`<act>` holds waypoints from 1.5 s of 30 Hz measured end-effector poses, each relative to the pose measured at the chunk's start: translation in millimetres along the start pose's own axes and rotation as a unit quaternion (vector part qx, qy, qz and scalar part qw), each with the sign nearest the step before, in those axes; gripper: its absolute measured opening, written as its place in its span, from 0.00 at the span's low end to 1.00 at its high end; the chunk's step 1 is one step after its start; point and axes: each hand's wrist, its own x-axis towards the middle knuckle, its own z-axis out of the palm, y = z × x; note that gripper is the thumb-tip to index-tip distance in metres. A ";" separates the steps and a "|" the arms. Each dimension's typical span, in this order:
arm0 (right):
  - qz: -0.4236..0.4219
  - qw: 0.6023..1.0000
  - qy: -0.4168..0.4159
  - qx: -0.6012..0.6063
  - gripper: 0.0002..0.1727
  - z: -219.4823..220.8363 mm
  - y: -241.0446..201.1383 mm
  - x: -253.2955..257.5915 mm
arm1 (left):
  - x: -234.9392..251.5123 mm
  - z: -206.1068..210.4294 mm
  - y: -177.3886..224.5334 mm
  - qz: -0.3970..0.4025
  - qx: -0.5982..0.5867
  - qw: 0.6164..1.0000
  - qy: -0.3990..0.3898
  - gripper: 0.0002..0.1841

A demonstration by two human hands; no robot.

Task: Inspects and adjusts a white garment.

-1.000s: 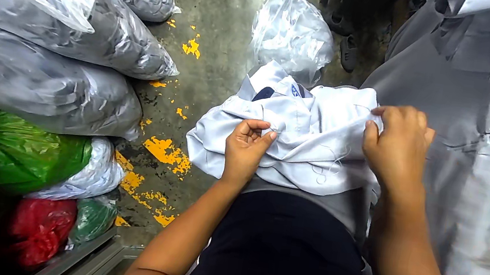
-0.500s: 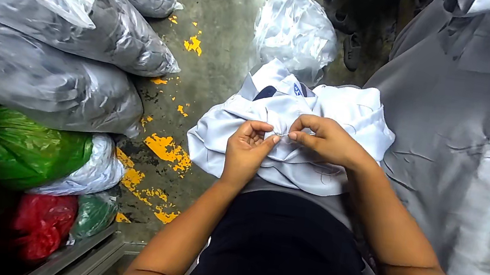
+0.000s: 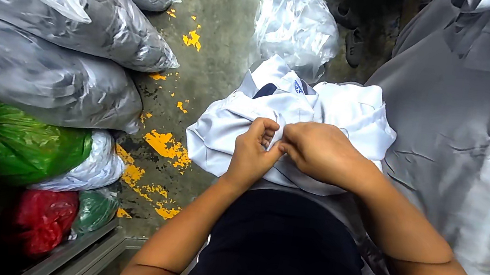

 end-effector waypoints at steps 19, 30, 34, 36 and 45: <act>0.032 0.983 0.179 -0.007 0.11 48.6 -10.3 -21.8 | 7.1 -11.1 3.8 -0.196 -0.207 0.958 -0.034 0.08; -0.144 0.965 0.215 0.054 0.17 44.4 -12.6 -37.9 | 1.1 -7.7 2.4 -0.152 -0.199 0.968 -0.002 0.10; -0.004 0.959 0.266 0.096 0.11 42.3 21.6 -7.6 | -2.1 -3.9 2.4 -0.115 -0.162 0.980 0.004 0.10; 0.001 0.964 0.236 0.119 0.09 51.3 22.4 1.1 | -4.3 -3.6 2.2 -0.107 -0.134 0.985 0.002 0.09; -0.134 0.978 0.106 0.119 0.13 6.4 18.2 -25.4 | -6.7 -3.0 -3.3 -0.085 -0.118 0.989 0.001 0.08</act>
